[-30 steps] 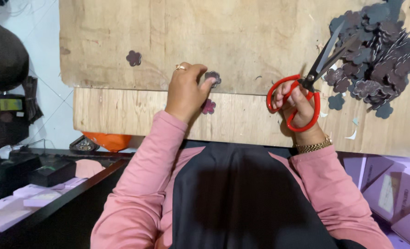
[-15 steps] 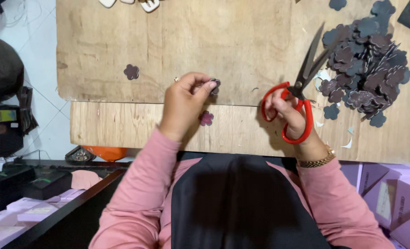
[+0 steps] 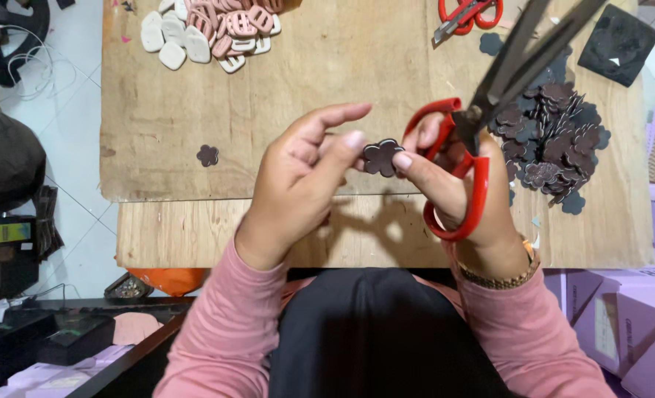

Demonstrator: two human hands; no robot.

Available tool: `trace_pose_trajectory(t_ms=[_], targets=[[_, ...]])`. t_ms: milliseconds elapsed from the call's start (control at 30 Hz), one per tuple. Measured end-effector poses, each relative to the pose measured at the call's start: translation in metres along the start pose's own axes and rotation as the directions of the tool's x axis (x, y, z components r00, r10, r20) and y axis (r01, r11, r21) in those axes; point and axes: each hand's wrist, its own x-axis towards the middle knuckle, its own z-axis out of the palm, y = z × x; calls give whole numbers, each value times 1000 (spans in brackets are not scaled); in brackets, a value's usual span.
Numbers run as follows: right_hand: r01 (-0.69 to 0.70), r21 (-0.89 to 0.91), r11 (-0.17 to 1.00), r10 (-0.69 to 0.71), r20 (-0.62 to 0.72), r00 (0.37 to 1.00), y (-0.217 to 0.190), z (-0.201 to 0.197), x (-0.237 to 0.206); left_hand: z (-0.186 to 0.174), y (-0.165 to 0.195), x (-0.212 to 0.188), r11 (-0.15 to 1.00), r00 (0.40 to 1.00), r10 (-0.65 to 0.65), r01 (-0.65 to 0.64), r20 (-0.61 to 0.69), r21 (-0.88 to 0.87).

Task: The person trims excess material from the edges of small flower-shaped leather pieces using red-handled scissors, working one piece at a time. They place each trimmed piece on the workbench and set finished pieces aside, continuing through a pile of cut pieces.

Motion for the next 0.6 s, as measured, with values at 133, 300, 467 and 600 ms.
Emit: trace_pose_trajectory(t_ms=[133,300,467,600], targets=[[-53,9,999,53,-35,998,2,-8,-9,-4,-20,-14,974,995,-99,101,22,-202],[-104,32,994,104,2,995,2,-7,-16,2,-43,-23,977,997,39,-23,74,-212],[-168,50,985,166,29,986,6,-8,-19,9,-49,-23,969,998,37,-26,42,-245],[-212,237,948,222,-14,975,16,-10,-18,11,-49,-23,967,999,30,-26,11,-255]])
